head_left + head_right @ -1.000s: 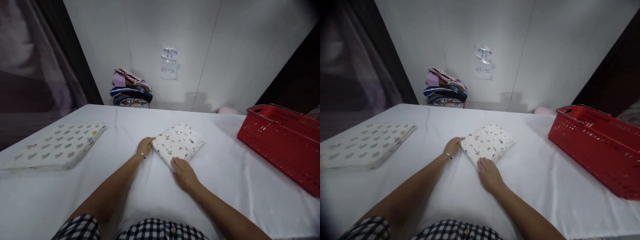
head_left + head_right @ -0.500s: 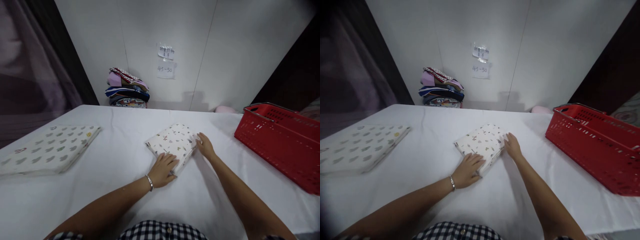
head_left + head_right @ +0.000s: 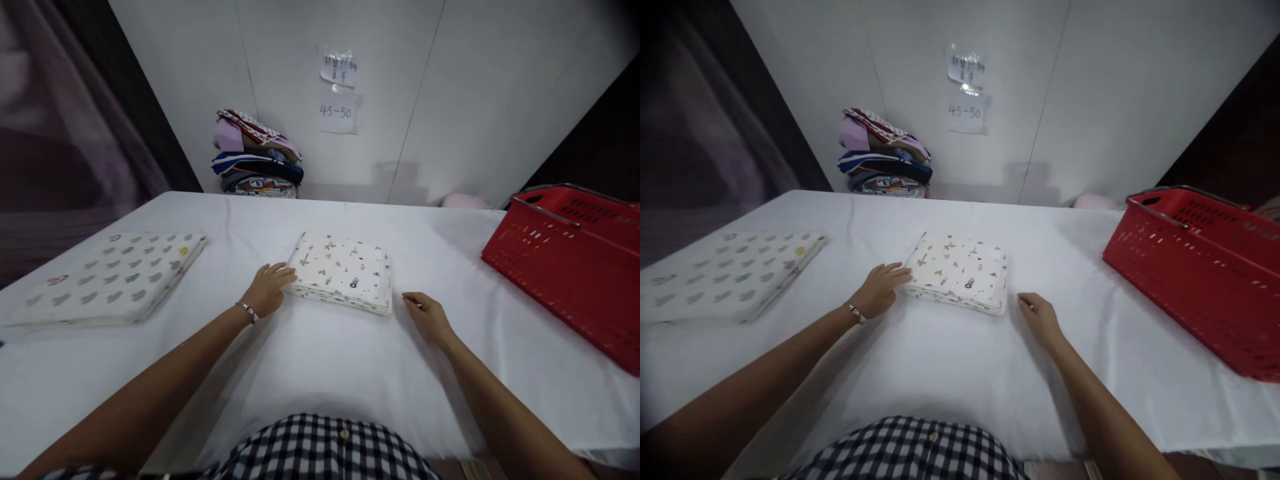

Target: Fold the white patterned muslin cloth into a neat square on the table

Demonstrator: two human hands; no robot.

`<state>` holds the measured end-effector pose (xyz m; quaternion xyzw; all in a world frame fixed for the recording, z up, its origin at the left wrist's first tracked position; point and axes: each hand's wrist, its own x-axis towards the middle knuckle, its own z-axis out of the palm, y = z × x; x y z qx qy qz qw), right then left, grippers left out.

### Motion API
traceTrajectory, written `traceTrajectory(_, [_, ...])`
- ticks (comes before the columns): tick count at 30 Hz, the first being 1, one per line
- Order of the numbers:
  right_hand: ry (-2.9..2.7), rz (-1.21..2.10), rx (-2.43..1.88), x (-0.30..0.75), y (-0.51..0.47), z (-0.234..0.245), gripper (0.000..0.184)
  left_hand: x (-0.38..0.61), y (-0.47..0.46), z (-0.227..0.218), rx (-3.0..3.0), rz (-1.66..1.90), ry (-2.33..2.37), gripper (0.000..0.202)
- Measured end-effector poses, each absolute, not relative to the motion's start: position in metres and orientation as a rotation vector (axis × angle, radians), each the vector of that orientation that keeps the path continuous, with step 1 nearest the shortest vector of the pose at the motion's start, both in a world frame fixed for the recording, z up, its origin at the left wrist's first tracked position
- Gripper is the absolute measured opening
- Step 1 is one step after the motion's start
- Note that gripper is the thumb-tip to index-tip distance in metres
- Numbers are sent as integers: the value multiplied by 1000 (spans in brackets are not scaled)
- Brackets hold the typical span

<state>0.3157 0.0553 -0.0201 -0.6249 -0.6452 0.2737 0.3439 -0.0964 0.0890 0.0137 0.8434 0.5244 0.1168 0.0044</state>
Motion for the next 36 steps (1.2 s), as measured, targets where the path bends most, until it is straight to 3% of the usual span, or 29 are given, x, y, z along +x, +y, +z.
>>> traceTrajectory(6, [-1943,642,-1353,314,55,-9,28,-41,65,15,2687,591,1372,33])
traceTrajectory(13, [-2106,623,-1357,301,67,7,28,25,59,14,2641,675,1254,24])
traceTrajectory(19, [-1548,1120,-1664,296,55,0,31,86,62,15,2650,552,1210,17])
traceTrajectory(23, [-1376,1404,-1630,288,47,-1,32,104,66,12,2612,547,1282,15])
traceTrajectory(36, [-1233,1515,-1526,287,46,-7,27,112,71,10,2567,521,1326,14])
